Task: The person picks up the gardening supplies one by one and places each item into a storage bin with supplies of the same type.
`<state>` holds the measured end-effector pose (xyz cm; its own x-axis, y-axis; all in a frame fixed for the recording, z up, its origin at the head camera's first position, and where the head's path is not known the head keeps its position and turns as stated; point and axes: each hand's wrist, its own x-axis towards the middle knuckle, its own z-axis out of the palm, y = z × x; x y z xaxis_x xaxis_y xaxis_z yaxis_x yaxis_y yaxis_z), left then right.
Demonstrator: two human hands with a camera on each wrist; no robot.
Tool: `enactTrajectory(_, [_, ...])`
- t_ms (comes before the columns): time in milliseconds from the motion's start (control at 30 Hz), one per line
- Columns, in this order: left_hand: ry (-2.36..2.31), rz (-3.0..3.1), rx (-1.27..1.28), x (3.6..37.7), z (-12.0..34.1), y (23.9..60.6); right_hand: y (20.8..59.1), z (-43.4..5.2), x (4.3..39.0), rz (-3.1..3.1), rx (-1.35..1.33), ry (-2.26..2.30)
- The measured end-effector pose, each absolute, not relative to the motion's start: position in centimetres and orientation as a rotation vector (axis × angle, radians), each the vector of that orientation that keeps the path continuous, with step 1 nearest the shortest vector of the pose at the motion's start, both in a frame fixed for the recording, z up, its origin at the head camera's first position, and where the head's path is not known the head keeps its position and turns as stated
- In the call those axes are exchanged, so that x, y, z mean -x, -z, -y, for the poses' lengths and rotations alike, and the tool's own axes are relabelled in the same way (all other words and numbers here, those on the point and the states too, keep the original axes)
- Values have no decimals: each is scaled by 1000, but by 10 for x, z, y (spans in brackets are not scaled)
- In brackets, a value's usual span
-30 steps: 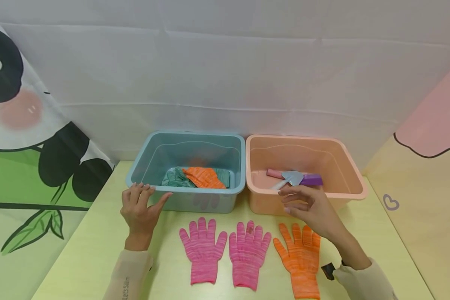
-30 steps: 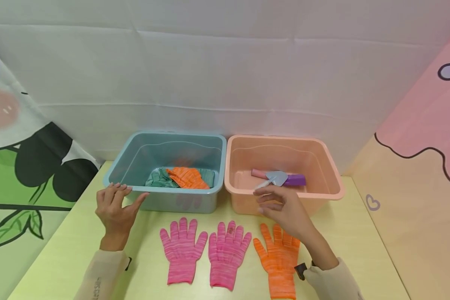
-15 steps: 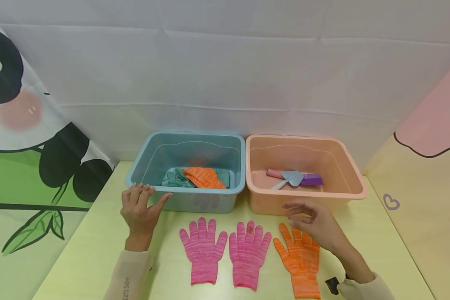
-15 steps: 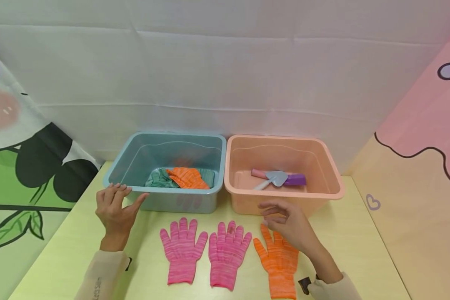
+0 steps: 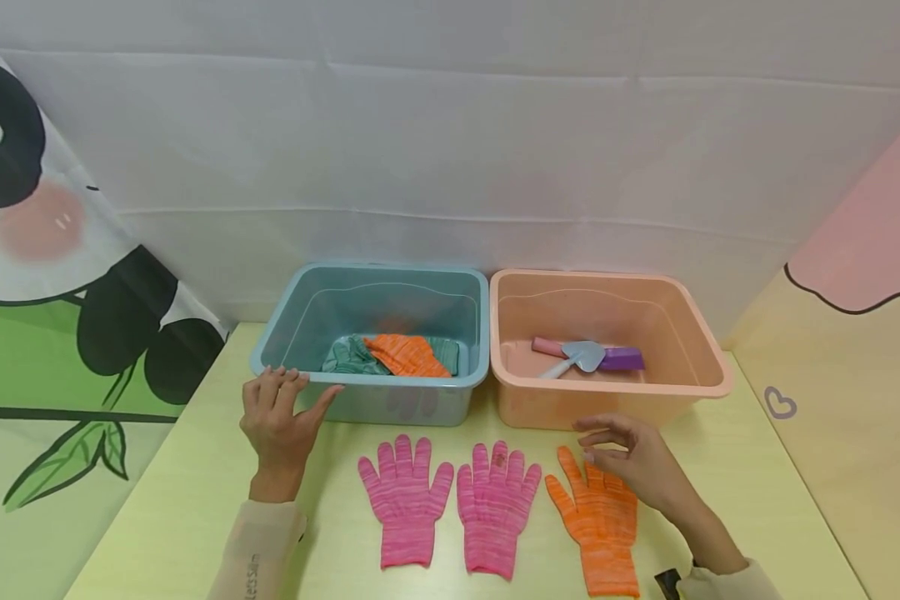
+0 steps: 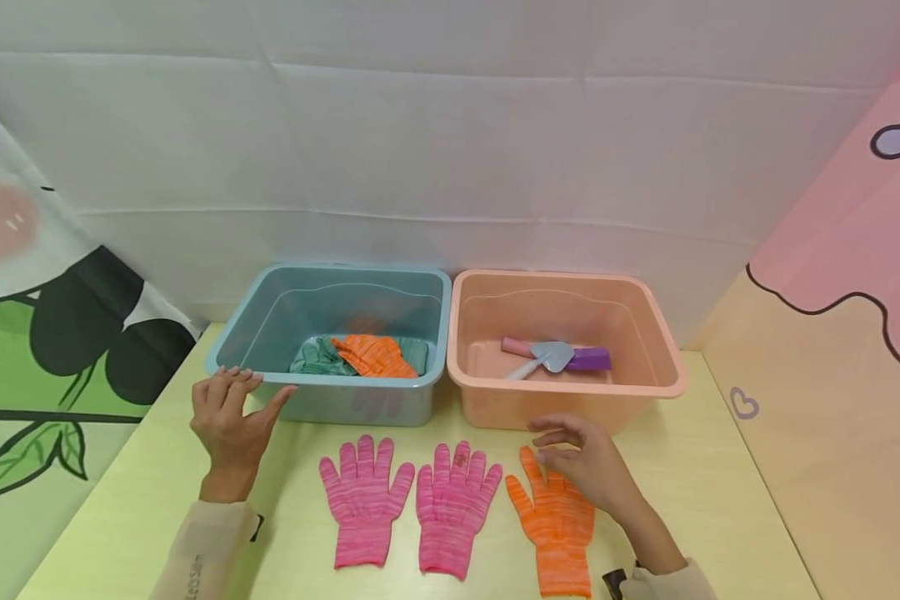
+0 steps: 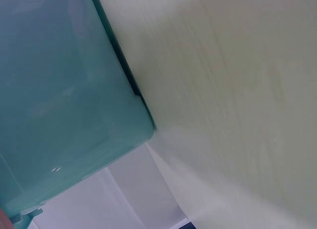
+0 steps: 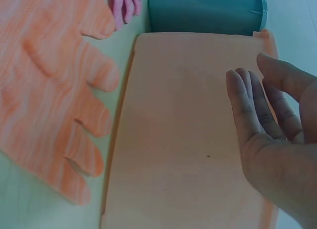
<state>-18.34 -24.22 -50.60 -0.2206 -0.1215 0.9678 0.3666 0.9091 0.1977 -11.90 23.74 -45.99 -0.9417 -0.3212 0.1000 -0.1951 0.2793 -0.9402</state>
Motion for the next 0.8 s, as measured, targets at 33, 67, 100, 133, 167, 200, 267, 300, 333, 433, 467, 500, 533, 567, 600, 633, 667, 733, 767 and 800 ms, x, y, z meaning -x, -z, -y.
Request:
enactTrajectory(33, [454,1737,186,184,242,506,461,-238,119,-2426,490,1752])
enactTrajectory(67, [453,1736,186,184,242,506,462,-239,118,-2430,488,1746])
enactTrajectory(100, [453,1735,185,184,242,506,463,-240,118,-2437,482,1739])
enactTrajectory(133, [453,1736,185,184,242,506,464,-240,118,-2442,470,1735])
enactTrajectory(167, [453,1737,184,184,242,506,464,-241,118,-2445,465,1730])
enactTrajectory(200, [453,1738,184,184,242,506,465,-242,118,-2450,458,1724])
enactTrajectory(267, [454,1741,183,184,242,506,466,-243,118,-2458,450,1718])
enactTrajectory(300, [455,1742,183,184,242,506,466,-244,118,-2460,445,1716])
enactTrajectory(333, [455,1742,183,184,242,506,467,-245,118,-2462,439,1719])
enactTrajectory(433, [453,1738,182,184,241,506,469,-248,118,-2470,415,1715])
enactTrajectory(467, [453,1736,183,184,242,506,470,-248,118,-2470,399,1713])
enactTrajectory(500, [454,1734,184,185,242,506,471,-249,118,-2469,382,1707])
enactTrajectory(533, [454,1734,185,185,242,506,471,-250,118,-2467,366,1705])
enactTrajectory(567, [454,1734,187,185,242,506,472,-250,118,-2463,351,1701])
enactTrajectory(600, [454,1735,187,185,242,507,473,-251,118,-2458,338,1701])
enactTrajectory(633, [454,1735,189,184,242,507,474,-251,118,-2451,327,1702])
enactTrajectory(667, [451,1736,189,184,243,507,474,-252,118,-2444,317,1704])
enactTrajectory(733, [446,1734,188,184,243,508,476,-253,118,-2433,307,1706])
enactTrajectory(767, [445,1730,189,185,243,509,476,-254,118,-2434,302,1703])
enactTrajectory(800, [445,1724,190,186,242,509,477,-255,119,-2438,302,1700])
